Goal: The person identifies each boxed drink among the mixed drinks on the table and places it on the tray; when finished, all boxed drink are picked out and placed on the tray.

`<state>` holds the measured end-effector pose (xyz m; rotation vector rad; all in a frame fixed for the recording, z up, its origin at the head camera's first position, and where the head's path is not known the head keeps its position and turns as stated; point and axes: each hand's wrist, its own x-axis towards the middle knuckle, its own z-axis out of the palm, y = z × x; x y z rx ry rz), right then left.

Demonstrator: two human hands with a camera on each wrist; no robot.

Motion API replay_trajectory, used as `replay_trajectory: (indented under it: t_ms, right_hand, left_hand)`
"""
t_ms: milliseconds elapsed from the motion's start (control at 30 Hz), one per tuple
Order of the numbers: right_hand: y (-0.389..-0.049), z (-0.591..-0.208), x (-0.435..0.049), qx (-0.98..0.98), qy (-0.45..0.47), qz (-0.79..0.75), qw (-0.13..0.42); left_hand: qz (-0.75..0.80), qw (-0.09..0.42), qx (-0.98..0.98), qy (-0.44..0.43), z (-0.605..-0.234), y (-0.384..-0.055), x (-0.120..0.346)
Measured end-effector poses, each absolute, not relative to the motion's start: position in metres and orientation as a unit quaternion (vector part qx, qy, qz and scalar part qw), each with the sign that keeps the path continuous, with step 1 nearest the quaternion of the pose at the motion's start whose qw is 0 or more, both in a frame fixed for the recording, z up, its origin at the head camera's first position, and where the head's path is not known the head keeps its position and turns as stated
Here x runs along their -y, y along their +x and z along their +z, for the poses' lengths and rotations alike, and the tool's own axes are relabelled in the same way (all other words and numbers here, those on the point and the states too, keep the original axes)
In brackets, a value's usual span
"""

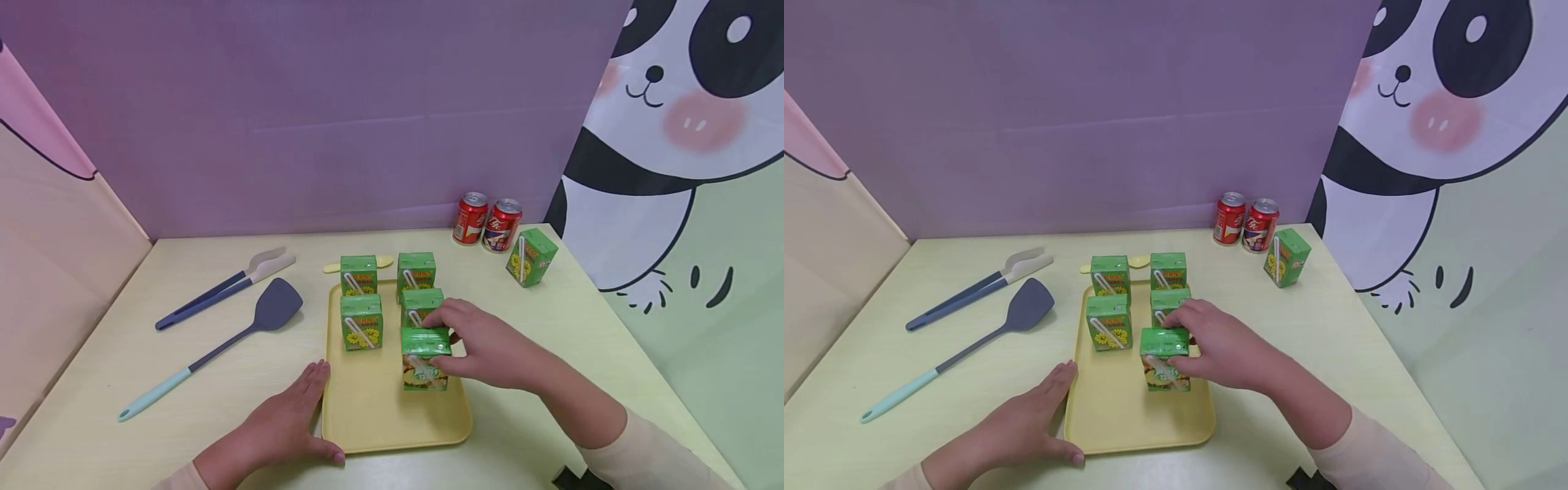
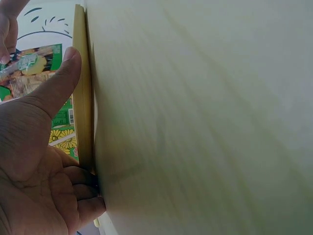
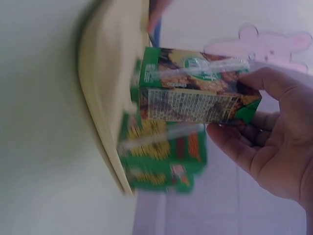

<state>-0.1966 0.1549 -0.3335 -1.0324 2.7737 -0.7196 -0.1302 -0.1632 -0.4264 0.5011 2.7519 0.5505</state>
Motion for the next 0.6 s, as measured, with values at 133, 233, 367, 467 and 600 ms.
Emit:
replay_trajectory:
  t_ms: [133,233,367,467,600]
  right_hand:
    - [-0.189,-0.344,-0.133,-0.906,-0.344,-0.242,0.05]
    - [-0.185,-0.352,-0.12,-0.901,-0.352,-0.25,0.049]
    - [-0.182,-0.359,-0.105,-0.895,-0.368,-0.25,0.04]
    - [-0.181,-0.364,-0.096,-0.891,-0.383,-0.241,0.024]
    - [-0.18,-0.369,-0.088,-0.891,-0.392,-0.228,0.015]
  left_hand:
    - [0.193,0.144,-0.955,0.174,-0.427,-0.131,0.163]
    - [0.197,0.145,-0.954,0.173,-0.428,-0.131,0.164]
    - [0.203,0.146,-0.953,0.171,-0.428,-0.131,0.164]
    - [0.205,0.145,-0.953,0.172,-0.429,-0.131,0.165]
    - [0.202,0.144,-0.953,0.174,-0.43,-0.132,0.166]
